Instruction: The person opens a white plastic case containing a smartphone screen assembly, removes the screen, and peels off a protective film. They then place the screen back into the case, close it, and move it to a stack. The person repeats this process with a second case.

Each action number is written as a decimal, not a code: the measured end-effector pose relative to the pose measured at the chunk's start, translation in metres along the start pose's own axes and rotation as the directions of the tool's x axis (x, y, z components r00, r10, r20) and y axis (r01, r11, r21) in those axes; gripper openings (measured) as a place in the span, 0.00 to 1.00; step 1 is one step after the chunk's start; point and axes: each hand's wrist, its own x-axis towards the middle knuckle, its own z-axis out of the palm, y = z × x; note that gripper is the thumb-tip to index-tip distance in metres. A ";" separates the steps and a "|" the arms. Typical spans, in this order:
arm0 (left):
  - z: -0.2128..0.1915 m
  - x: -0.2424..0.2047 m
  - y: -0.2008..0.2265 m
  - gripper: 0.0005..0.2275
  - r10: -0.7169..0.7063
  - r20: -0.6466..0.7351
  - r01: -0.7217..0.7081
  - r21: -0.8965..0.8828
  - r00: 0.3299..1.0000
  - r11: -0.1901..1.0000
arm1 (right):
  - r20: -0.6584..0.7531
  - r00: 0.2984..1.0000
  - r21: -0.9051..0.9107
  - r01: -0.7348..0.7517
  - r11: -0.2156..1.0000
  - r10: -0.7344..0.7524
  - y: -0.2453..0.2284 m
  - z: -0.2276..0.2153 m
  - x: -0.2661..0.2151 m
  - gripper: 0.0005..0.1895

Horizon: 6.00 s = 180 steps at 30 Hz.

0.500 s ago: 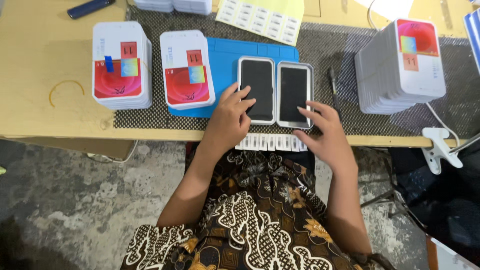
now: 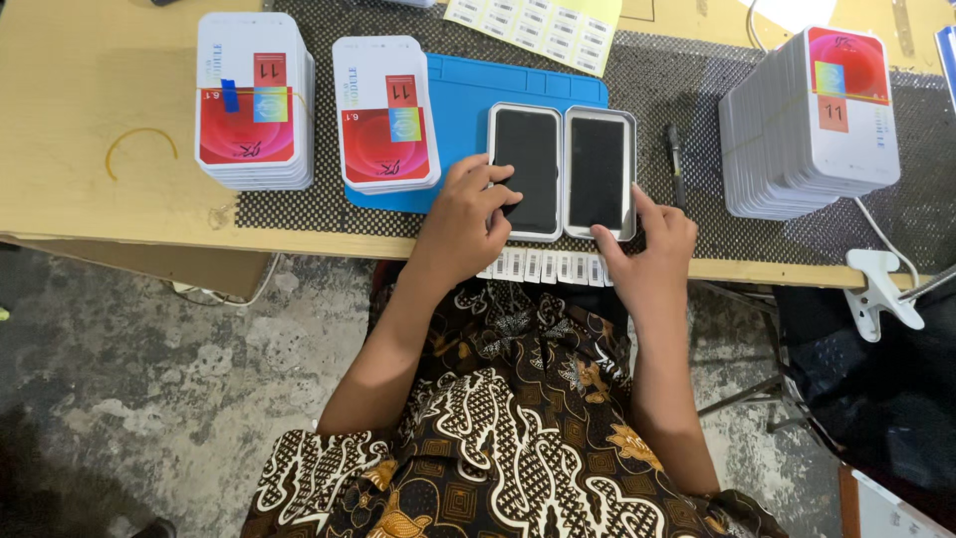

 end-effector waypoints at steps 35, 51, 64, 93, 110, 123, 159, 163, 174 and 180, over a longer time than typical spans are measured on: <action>-0.018 -0.029 0.026 0.15 -0.155 0.016 0.156 -0.014 0.988 0.988 | 0.171 0.946 0.176 0.245 0.953 -0.275 -0.041 0.036 0.018 0.25; -0.021 -0.025 0.032 0.12 -0.055 0.114 0.043 0.107 0.992 0.993 | 0.282 0.921 0.126 0.243 0.962 -0.270 -0.033 0.025 0.016 0.23; 0.006 0.020 0.018 0.60 -0.062 0.198 -0.033 0.442 0.978 0.896 | 0.608 0.762 0.077 0.224 0.971 -0.224 -0.056 -0.017 0.086 0.55; -0.013 0.018 0.054 0.32 -0.222 0.362 0.066 0.395 0.905 0.916 | 0.521 0.826 0.181 0.140 0.973 -0.215 -0.005 0.004 0.045 0.43; 0.091 0.069 0.080 0.29 -0.051 0.485 -0.154 0.374 0.873 0.914 | 0.429 0.902 -0.065 -0.025 0.998 0.051 0.051 -0.050 0.038 0.39; 0.106 0.062 0.092 0.25 -0.080 0.482 -0.118 0.368 0.873 0.922 | 0.393 0.918 -0.027 0.072 0.997 -0.056 0.030 -0.049 0.053 0.35; -0.103 -0.053 0.014 0.28 -0.403 -0.278 0.436 0.067 0.872 0.897 | 0.462 0.835 0.291 0.176 0.940 -0.300 -0.177 0.058 0.078 0.43; -0.090 -0.060 -0.001 0.23 -0.306 -0.363 0.402 0.227 0.880 0.887 | 0.408 0.861 0.081 0.298 0.951 -0.304 -0.154 0.088 0.076 0.36; -0.096 -0.044 0.022 0.33 -0.152 -0.481 0.218 0.083 0.863 0.972 | -0.029 0.902 0.370 0.410 0.834 -0.431 -0.137 0.057 0.099 0.19; -0.081 -0.039 0.003 0.25 -0.280 -0.326 0.334 0.124 0.903 0.934 | -0.263 0.955 0.773 0.294 0.563 -0.137 -0.096 0.013 0.122 0.06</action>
